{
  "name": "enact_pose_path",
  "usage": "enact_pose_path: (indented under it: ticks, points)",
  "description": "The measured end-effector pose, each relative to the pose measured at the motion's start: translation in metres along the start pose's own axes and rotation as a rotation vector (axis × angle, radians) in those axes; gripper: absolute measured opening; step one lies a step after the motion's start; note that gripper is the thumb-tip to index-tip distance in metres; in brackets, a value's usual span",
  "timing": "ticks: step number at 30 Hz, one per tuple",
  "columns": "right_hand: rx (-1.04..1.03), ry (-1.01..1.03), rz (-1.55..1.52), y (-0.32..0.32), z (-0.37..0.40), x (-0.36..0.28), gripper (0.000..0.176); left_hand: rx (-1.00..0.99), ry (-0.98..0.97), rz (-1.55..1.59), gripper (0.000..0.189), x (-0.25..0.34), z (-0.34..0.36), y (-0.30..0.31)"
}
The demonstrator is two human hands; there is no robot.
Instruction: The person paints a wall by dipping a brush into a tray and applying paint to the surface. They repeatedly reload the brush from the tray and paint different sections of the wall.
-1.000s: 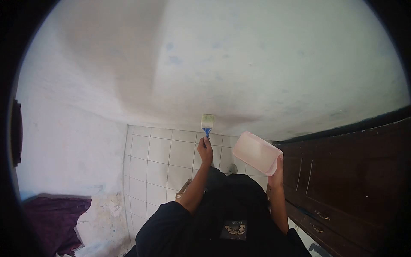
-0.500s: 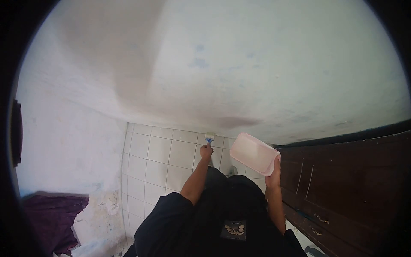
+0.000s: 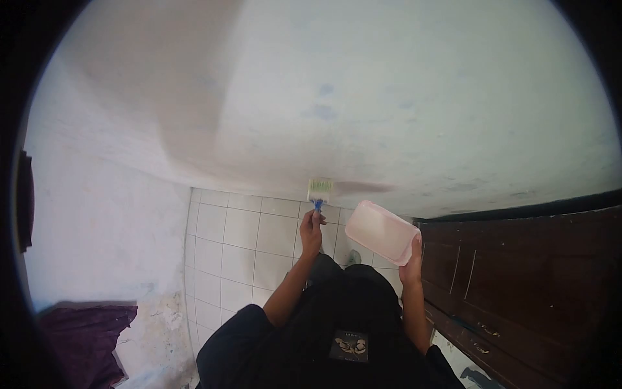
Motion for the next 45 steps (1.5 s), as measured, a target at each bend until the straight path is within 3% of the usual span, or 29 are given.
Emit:
enact_pose_path:
  ticks: [6,11,13,17,19,23,25,29,35,37,41,45]
  points:
    - [-0.018,-0.008,0.023,-0.004,0.002,0.000,0.051,0.071,0.060,-0.271,0.027,-0.114,-0.037,0.055]
    - [-0.021,-0.040,0.043,-0.007,0.003,0.002,0.052,0.187,0.123,-0.689,0.031,-0.146,-0.036,0.085]
    - [-0.025,-0.045,0.037,-0.010,0.002,0.006,0.052,0.203,0.236,-0.831,0.033,-0.140,-0.038,0.090]
    - [-0.049,-0.045,0.044,-0.023,-0.001,0.004,0.052,0.207,0.195,-0.761,0.034,-0.091,-0.041,0.074]
    - [-0.056,-0.029,0.052,-0.028,-0.002,0.005,0.051,0.229,0.005,-0.733,0.032,-0.052,-0.032,0.060]
    - [-0.078,-0.012,0.071,-0.029,-0.007,0.011,0.049,0.228,-0.047,-0.479,0.030,0.004,-0.005,0.040]
    - [-0.076,-0.032,0.066,-0.030,-0.008,0.013,0.048,0.178,-0.188,-0.284,0.026,0.028,0.005,0.032]
    - [-0.066,-0.040,0.084,-0.035,-0.011,0.012,0.048,0.156,-0.274,-0.239,0.025,0.017,-0.012,0.039]
    - [-0.114,-0.024,0.059,-0.043,-0.013,0.008,0.047,0.089,-0.039,-0.548,0.025,-0.114,-0.045,0.105]
    - [-0.113,-0.016,0.063,-0.042,-0.012,0.007,0.047,0.141,0.102,-0.863,0.032,-0.135,-0.050,0.119]
    - [-0.118,-0.014,0.055,-0.041,-0.013,0.008,0.047,0.186,0.081,-0.780,0.040,-0.107,-0.062,0.103]
    - [-0.103,-0.012,0.062,-0.032,-0.020,0.019,0.048,0.208,0.038,-0.763,0.039,-0.032,-0.053,0.072]
Point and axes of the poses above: each hand's wrist, its own z-axis away from the middle knuckle, its own y-axis out of the back of the hand, x = y × z, the point moved 5 cm from there along -z, towards the middle knuckle, and after that the axes turned 14 degrees about z, right-handed, at the moved point
